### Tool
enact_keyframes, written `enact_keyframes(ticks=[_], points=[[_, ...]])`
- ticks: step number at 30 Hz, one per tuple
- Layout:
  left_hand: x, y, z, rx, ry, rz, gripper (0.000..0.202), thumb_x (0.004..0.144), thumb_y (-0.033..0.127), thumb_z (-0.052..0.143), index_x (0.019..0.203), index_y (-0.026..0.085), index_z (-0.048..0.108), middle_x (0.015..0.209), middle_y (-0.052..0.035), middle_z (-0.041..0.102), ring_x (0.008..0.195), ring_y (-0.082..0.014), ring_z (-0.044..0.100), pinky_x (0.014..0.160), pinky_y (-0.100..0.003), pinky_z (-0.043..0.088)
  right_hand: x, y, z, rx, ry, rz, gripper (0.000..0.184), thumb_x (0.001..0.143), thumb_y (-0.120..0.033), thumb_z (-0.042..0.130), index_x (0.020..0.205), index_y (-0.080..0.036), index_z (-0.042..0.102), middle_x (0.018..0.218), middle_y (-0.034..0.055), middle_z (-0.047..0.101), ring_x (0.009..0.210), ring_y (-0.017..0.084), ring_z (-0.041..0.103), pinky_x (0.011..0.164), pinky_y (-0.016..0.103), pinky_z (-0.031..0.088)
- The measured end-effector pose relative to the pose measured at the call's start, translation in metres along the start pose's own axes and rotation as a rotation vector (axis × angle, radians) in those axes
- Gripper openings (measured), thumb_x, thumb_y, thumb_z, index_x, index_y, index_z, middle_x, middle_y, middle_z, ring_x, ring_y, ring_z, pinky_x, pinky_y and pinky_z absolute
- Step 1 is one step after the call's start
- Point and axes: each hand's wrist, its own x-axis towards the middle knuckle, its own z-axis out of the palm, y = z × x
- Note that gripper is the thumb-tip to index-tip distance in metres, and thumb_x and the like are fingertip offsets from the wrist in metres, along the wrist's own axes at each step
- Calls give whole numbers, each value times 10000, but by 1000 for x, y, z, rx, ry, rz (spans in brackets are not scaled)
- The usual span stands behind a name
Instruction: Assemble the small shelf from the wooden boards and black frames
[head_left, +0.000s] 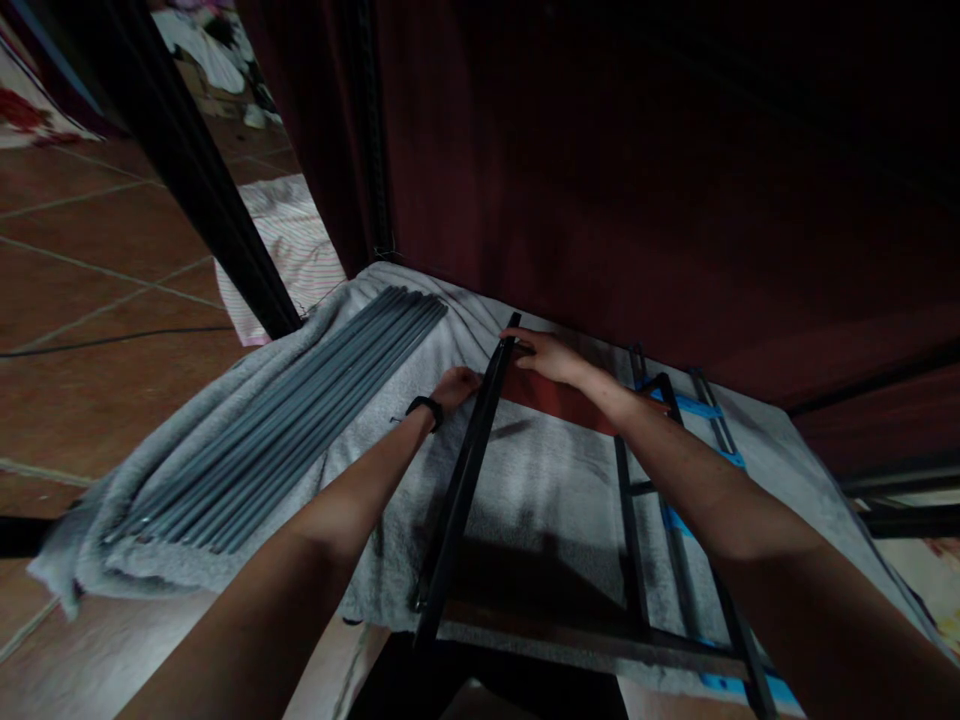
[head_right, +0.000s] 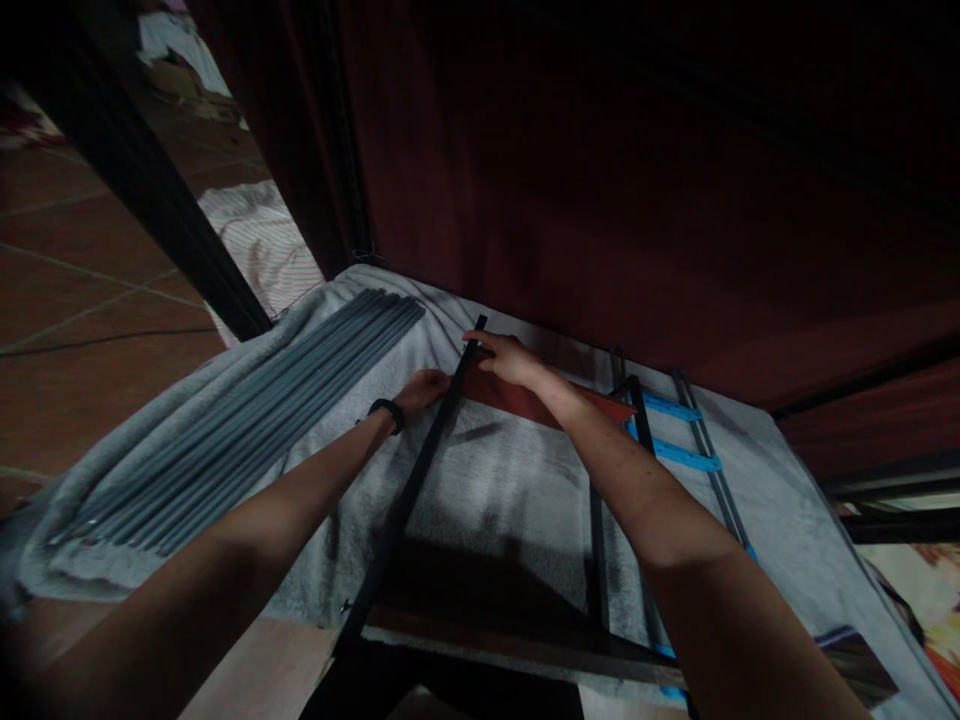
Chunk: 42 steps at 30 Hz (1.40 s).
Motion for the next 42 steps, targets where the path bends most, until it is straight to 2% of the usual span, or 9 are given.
enact_keyframes(ticks=[2,5,8,13,19,27,31,34,42], points=[[3,-3,1,30,-7,-17,183,754,234,583,589,155,588,507,10,522,532,-114,469,532,-221,342,0,0,0,7,2,-1,642,750,-47,626,1329,-321,576,1243,-27,665,1234,176,583,1082,352,416],[7,-3,4,66,-6,-19,160,717,197,588,563,156,573,453,25,466,500,-109,438,509,-221,315,0,0,1,7,2,5,647,745,-41,625,1324,-327,580,1247,-28,665,1230,176,586,1079,356,419],[5,1,5,66,-1,16,67,690,140,574,626,154,587,523,27,514,535,-106,458,533,-215,335,0,-1,1,23,-2,8,654,744,-37,616,1331,-322,576,1253,-24,664,1230,174,587,1086,356,413],[-4,5,1,65,9,76,50,686,118,581,662,159,599,625,9,577,627,-118,494,590,-213,366,0,-1,0,20,9,4,645,740,-38,621,1325,-307,585,1234,-21,671,1224,171,589,1086,346,411],[-2,1,-1,35,-70,27,208,786,208,543,586,153,550,503,9,509,493,-103,459,526,-225,367,1,1,1,33,14,-8,646,747,-48,628,1341,-297,570,1256,-18,660,1186,163,604,1068,335,425],[6,-3,-1,53,-86,87,86,679,76,551,681,149,596,603,14,581,577,-105,520,553,-199,382,3,7,2,24,20,-26,649,731,-49,647,1321,-313,594,1254,-23,662,1187,169,605,1069,336,428],[6,-6,-2,45,-94,90,49,731,155,561,722,144,608,652,4,604,615,-111,543,577,-199,412,4,10,3,52,16,-23,658,730,-43,642,1323,-325,596,1270,-30,653,1201,170,598,1081,338,422],[7,-8,-1,35,-103,63,128,785,217,529,702,139,588,611,2,584,561,-105,532,558,-206,418,4,11,4,55,24,-18,658,729,-39,644,1317,-330,600,1272,-34,651,1214,173,590,1086,342,419],[9,-7,1,40,-65,97,21,694,137,559,688,148,575,573,33,547,564,-92,500,561,-191,404,3,7,2,40,19,-22,642,736,-41,645,1316,-311,598,1281,-26,646,1210,175,589,1082,345,419]])
